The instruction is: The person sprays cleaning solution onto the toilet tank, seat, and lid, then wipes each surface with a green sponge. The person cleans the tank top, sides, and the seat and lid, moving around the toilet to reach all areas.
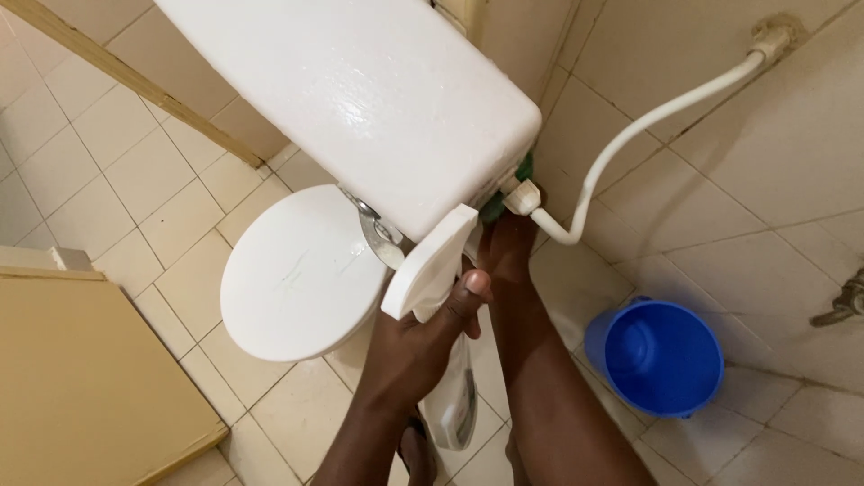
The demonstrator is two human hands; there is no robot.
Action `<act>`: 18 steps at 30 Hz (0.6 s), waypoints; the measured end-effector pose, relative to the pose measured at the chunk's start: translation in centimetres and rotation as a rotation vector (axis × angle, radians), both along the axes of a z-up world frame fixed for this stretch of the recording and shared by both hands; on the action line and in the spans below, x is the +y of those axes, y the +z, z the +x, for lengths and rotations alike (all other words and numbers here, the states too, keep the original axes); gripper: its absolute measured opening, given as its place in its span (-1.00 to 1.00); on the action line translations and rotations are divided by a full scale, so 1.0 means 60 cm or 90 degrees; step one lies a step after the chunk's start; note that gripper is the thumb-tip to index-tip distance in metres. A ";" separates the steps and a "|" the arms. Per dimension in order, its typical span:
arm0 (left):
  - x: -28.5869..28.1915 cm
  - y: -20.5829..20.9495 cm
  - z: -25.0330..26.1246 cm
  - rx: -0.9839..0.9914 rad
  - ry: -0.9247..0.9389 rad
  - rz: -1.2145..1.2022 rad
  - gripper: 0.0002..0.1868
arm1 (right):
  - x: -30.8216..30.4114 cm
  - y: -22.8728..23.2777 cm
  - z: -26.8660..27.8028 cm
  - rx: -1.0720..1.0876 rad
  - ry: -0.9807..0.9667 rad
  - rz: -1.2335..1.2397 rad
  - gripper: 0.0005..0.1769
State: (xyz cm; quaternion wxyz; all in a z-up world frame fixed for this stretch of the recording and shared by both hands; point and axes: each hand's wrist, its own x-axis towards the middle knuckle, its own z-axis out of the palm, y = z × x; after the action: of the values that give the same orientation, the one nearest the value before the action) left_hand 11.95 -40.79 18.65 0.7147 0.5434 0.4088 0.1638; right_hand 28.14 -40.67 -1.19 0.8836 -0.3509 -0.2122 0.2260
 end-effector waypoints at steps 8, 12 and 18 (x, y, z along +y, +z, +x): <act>0.005 0.003 -0.007 0.083 -0.003 -0.006 -0.46 | -0.064 0.065 -0.131 -0.011 0.066 -0.362 -0.43; 0.016 -0.008 -0.053 0.084 -0.019 0.059 -0.40 | -0.073 0.116 -0.112 -0.056 0.012 -0.381 -0.67; 0.035 0.041 -0.047 -0.037 -0.002 0.107 -0.30 | -0.061 0.251 -0.089 -0.120 -0.186 -0.434 -0.51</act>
State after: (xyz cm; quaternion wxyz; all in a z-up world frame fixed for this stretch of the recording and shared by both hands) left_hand 9.12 -38.70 21.13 0.6787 0.5970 0.3716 0.2118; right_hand 22.77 -44.34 13.84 0.7156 -0.6706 -0.1527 0.1221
